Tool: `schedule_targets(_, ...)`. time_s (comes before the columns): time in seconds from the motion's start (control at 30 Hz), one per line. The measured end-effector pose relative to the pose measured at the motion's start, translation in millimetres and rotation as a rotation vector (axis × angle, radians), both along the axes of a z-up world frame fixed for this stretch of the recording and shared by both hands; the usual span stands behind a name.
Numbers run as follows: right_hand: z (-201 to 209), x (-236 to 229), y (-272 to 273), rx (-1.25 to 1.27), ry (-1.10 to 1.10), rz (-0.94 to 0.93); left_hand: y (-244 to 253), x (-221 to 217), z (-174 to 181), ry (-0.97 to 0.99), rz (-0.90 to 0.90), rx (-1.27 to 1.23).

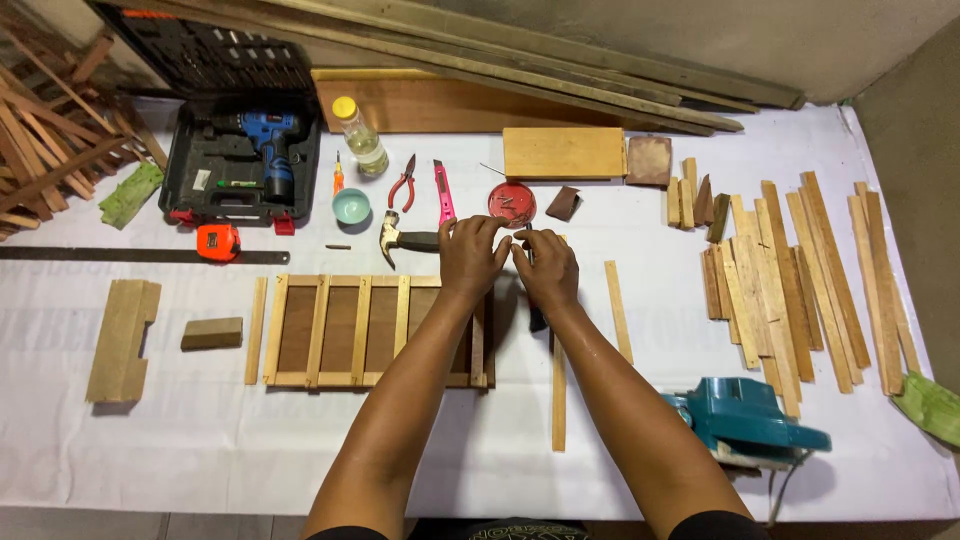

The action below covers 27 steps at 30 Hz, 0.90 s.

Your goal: The person assembles a wooden frame on a workbench. They measure a wood slat with a tape measure and ruler, position thin wooden slats across a rectangular frame, and hammer nails to fasten the slats in place, working on the joints one at a time.

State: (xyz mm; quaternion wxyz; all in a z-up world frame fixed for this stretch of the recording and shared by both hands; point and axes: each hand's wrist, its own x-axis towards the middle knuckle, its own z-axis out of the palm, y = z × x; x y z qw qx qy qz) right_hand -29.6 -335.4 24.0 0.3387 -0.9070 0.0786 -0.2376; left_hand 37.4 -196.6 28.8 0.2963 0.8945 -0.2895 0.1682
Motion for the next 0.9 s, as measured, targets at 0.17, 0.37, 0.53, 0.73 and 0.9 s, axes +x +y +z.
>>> schedule_targets(0.17,-17,39,-12,-0.059,-0.031,-0.02,-10,39,-12,0.039,-0.008,0.007)
schedule_targets(0.37,-44,70,-33,-0.128,-0.013,-0.061,-23,72,-35,0.05,-0.053,0.062)
schedule_targets(0.53,-65,81,-47,-0.218,0.043,-0.093,-39,88,-59,0.083,-0.085,0.118)
schedule_targets(0.73,-72,90,-50,-0.204,0.116,-0.094,-55,95,-66,0.111,-0.13,0.18)
schedule_targets(0.9,-80,99,-50,-0.272,0.202,-0.161,-67,99,-75,0.142,-0.091,0.269)
